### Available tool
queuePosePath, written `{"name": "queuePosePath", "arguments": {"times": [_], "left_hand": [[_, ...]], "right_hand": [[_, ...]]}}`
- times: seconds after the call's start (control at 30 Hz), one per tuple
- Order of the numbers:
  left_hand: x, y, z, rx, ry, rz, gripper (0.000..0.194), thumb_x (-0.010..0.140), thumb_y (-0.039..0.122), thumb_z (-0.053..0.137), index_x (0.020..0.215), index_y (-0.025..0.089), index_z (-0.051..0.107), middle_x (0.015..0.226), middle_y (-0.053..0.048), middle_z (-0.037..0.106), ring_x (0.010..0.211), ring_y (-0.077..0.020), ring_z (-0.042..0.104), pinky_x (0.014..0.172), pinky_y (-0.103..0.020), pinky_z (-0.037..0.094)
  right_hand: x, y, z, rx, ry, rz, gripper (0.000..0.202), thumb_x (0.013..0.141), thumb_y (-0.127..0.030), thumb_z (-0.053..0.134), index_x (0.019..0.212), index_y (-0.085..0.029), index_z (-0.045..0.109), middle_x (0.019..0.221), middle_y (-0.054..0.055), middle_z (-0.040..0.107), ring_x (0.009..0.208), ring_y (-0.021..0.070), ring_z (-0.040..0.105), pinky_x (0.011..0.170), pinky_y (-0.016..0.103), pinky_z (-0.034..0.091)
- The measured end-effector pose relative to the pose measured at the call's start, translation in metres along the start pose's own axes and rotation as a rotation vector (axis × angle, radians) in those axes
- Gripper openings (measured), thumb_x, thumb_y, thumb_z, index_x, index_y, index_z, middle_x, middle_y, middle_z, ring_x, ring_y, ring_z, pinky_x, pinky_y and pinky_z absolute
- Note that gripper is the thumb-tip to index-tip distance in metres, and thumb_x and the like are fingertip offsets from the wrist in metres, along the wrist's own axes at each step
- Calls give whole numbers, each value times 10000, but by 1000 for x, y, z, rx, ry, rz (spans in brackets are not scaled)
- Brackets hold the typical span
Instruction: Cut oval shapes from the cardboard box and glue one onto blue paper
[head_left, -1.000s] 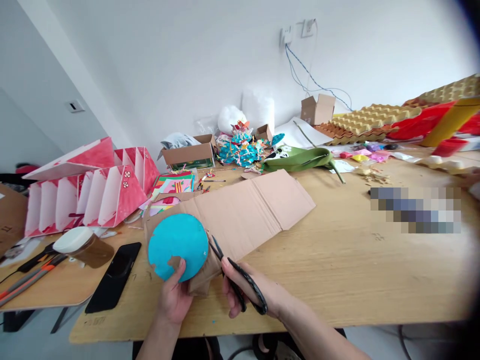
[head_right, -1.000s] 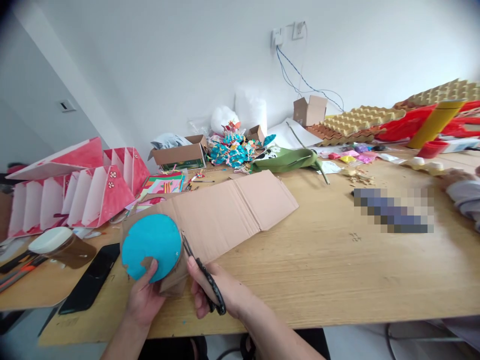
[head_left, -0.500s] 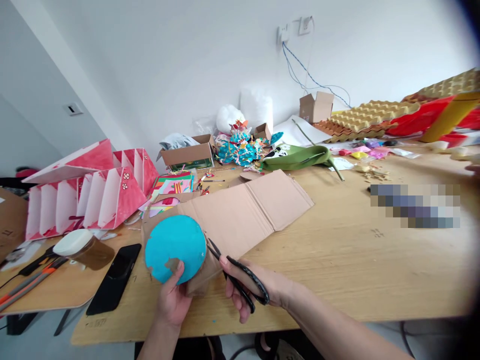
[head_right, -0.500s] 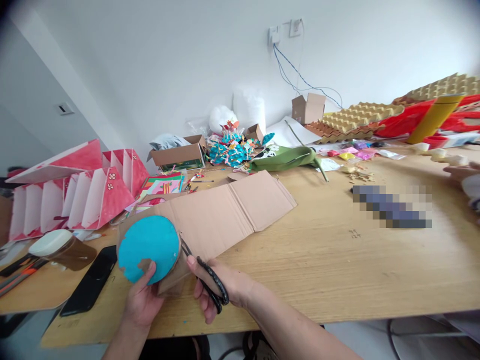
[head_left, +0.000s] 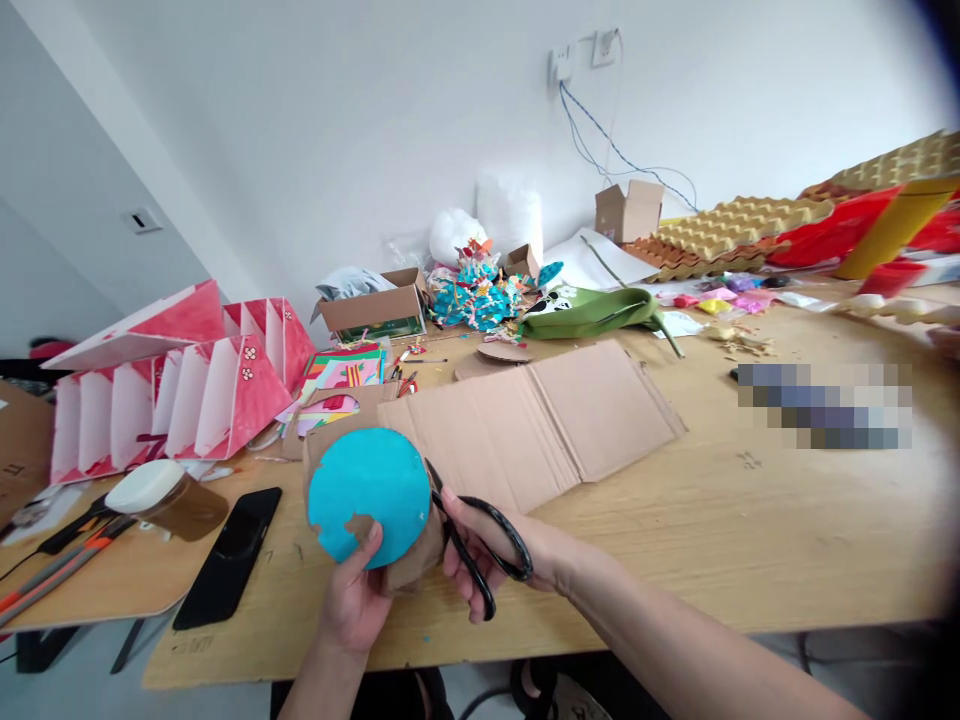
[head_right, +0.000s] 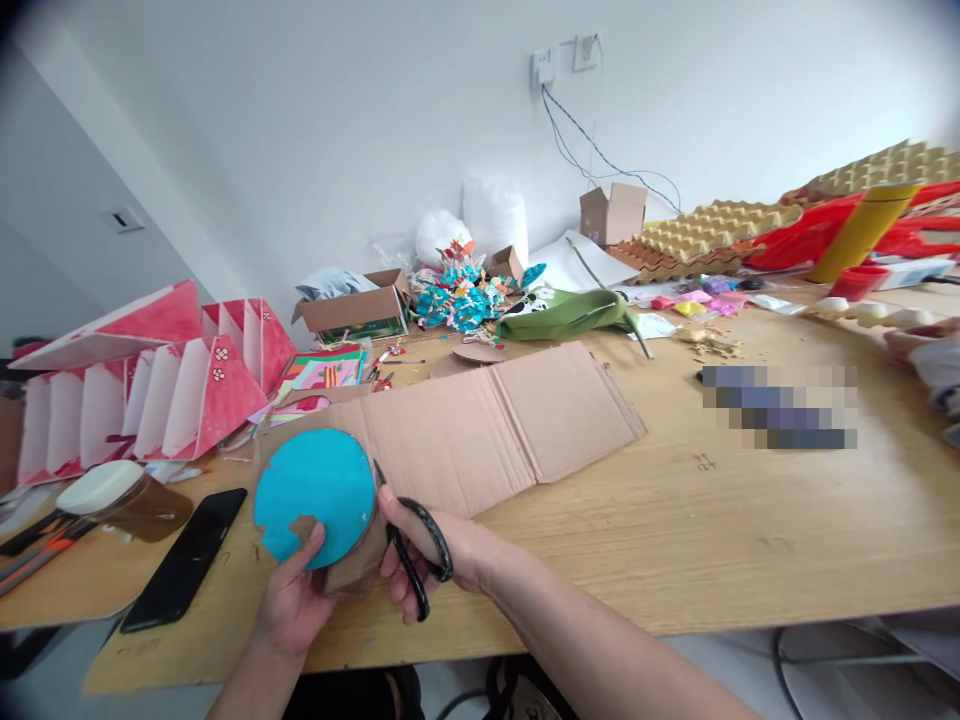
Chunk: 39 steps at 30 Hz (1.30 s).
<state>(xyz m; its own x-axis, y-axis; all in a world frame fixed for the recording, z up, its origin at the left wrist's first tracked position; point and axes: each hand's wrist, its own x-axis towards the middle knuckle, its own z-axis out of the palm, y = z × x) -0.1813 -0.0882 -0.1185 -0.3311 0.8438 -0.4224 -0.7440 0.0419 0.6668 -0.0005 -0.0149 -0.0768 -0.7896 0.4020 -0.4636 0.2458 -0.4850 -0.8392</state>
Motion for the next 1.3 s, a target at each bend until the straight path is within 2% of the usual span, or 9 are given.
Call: {"name": "queuePosePath", "arguments": {"times": [0.17, 0.3, 0.5, 0.67, 0.8, 0.93, 1.03, 1.17, 1.3], "left_hand": [[-4, -8, 0, 7, 6, 21, 481, 693, 176, 779, 1154, 108, 657, 1032, -128, 749, 1091, -345, 645, 951, -457, 511], [-8, -14, 2, -1, 58, 46, 494, 714, 183, 752, 1186, 97, 636, 1041, -135, 745, 1128, -353, 624, 983, -484, 485], [-11, -17, 3, -44, 84, 78, 571, 704, 184, 758, 1249, 119, 601, 1102, -121, 731, 1204, -324, 578, 1022, -435, 463], [-16, -19, 6, -78, 126, 93, 566, 659, 188, 785, 1203, 123, 639, 1034, -120, 750, 1163, -344, 604, 984, -464, 496], [-21, -22, 6, -78, 106, 71, 495, 668, 197, 782, 1145, 118, 677, 1012, -125, 754, 1126, -343, 628, 967, -463, 510], [-24, -25, 7, -84, 127, 104, 487, 665, 198, 783, 1141, 147, 687, 1047, -119, 747, 1128, -343, 627, 958, -460, 517], [-25, -26, 9, -101, 96, 74, 450, 647, 197, 799, 1085, 140, 712, 1059, -124, 744, 1115, -339, 634, 956, -447, 521], [-28, -31, 9, -112, 58, 0, 363, 655, 212, 793, 1004, 129, 741, 997, -130, 756, 1079, -354, 651, 949, -480, 523], [-31, -35, 8, -112, 64, -28, 411, 694, 215, 762, 1093, 130, 710, 1017, -132, 752, 1083, -359, 649, 955, -497, 518]], "right_hand": [[12, -11, 0, -68, 107, 26, 780, 912, -723, 133, 586, -138, 533, 379, -9, 488, 254, 93, 455, 291, 174, 314], [19, -12, -1, -122, 142, 2, 740, 926, -702, 177, 582, -143, 518, 363, -21, 470, 246, 95, 445, 288, 185, 335], [15, -6, -7, -242, 108, -137, 776, 833, -815, 202, 620, -146, 532, 385, -29, 488, 263, 84, 457, 299, 175, 343], [5, -15, -7, -277, 59, -127, 798, 808, -838, 184, 616, -146, 531, 386, -28, 485, 264, 76, 445, 304, 172, 326], [-3, -17, -4, -310, 81, -102, 804, 788, -857, 188, 577, -154, 516, 381, -32, 469, 258, 74, 423, 297, 185, 322], [-7, -16, -5, -354, 75, -145, 813, 765, -876, 183, 608, -155, 525, 406, -23, 493, 301, 80, 472, 330, 178, 344], [-10, -18, -6, -369, 53, -126, 817, 780, -864, 150, 627, -154, 525, 408, -23, 493, 313, 81, 485, 343, 173, 346], [-16, -18, -6, -374, 99, -77, 819, 779, -867, 168, 584, -155, 523, 391, -22, 478, 276, 75, 441, 296, 175, 315], [-18, -11, -5, -401, 159, -87, 792, 757, -882, 226, 555, -168, 504, 390, -28, 463, 278, 85, 445, 280, 195, 376]]}}
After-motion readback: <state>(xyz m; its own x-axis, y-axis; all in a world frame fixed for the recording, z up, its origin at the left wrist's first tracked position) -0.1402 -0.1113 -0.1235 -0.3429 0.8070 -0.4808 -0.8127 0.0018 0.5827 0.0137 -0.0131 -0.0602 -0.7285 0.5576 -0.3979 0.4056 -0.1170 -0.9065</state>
